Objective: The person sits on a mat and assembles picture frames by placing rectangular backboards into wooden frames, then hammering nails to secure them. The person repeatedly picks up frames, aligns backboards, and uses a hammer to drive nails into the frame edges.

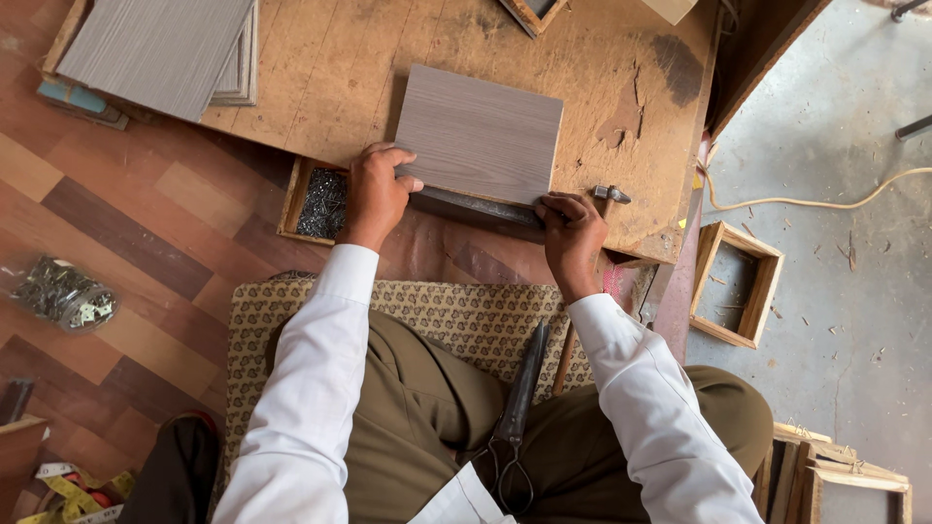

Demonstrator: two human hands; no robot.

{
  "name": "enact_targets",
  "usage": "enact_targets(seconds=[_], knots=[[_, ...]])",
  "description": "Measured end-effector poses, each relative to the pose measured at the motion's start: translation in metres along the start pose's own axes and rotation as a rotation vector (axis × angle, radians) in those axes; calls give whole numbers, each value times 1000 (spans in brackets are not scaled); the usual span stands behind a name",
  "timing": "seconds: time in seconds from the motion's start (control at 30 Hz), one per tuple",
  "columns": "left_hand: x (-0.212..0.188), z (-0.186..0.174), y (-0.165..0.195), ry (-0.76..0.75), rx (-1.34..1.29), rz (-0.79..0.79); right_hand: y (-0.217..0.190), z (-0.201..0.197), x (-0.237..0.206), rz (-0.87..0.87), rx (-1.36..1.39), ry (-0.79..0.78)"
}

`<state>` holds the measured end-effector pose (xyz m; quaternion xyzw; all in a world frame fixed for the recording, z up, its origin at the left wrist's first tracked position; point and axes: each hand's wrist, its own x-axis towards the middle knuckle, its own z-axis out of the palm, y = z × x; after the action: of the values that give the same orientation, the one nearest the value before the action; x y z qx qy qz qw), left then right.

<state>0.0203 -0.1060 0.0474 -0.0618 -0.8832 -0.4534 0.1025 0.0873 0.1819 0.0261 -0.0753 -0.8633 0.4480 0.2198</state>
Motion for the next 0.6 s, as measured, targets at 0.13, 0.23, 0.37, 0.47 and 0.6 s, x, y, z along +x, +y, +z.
enact_targets(seconds=[0.13,0.23,0.37,0.47,0.6], knots=[[1,-1,-5,-2,15,73,-8,-5,-2,-14,-10,-11],[1,1,-8,-2,44,104,-16,-10,-5,-132,-85,-42],[1,3,-10,-2,36,86,-21,-11,-5,-118,-91,-42],[-2,3,-9,16,31,90,-20,-11,-6,-100,-90,-39],[-5,1,-5,14,24,89,-19,-11,-10,-137,-131,-35]])
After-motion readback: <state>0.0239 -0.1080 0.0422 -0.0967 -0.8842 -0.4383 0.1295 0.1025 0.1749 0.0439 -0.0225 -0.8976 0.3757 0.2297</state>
